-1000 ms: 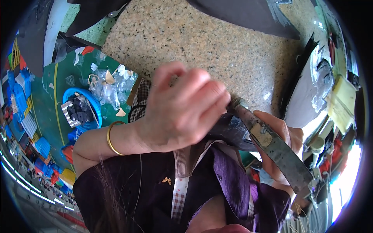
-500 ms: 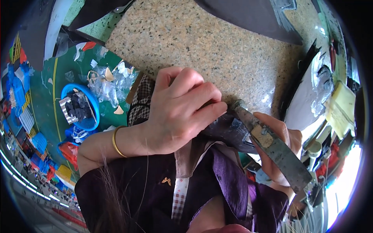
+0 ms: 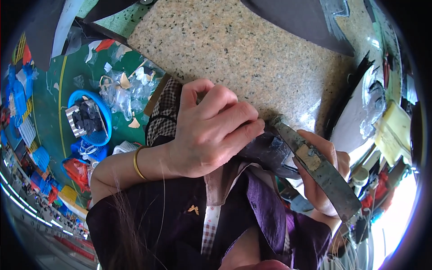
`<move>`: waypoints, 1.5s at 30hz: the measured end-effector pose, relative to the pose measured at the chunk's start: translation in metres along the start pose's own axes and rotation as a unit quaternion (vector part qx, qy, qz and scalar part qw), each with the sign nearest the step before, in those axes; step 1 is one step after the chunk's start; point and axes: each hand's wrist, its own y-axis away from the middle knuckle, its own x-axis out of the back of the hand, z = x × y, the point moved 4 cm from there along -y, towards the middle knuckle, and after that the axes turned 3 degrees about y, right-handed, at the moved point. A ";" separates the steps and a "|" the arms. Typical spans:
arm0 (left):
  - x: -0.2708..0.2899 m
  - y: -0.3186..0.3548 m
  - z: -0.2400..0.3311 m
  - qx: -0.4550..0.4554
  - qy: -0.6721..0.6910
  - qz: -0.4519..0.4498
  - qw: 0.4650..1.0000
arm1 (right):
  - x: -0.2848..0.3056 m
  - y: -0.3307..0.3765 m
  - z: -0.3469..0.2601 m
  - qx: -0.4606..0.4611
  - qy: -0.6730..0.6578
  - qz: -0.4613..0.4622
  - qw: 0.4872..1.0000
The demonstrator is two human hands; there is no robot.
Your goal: The person attaches components to a shoe upper on a stone workstation using a hammer and a small tool.
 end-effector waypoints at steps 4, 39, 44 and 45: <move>0.001 0.000 0.003 -0.012 -0.025 -0.027 0.999 | 0.004 -0.002 0.001 0.009 0.010 0.004 1.000; 0.002 0.006 0.015 -0.069 -0.006 -0.103 0.992 | 0.006 0.010 -0.013 -0.041 -0.002 -0.016 0.999; -0.002 -0.040 0.044 -0.127 0.291 -0.173 0.932 | 0.037 0.127 0.049 -0.181 -0.145 0.430 0.873; -0.006 -0.066 0.057 -0.136 0.337 -0.168 0.916 | 0.054 0.147 0.051 -0.196 -0.042 0.528 0.825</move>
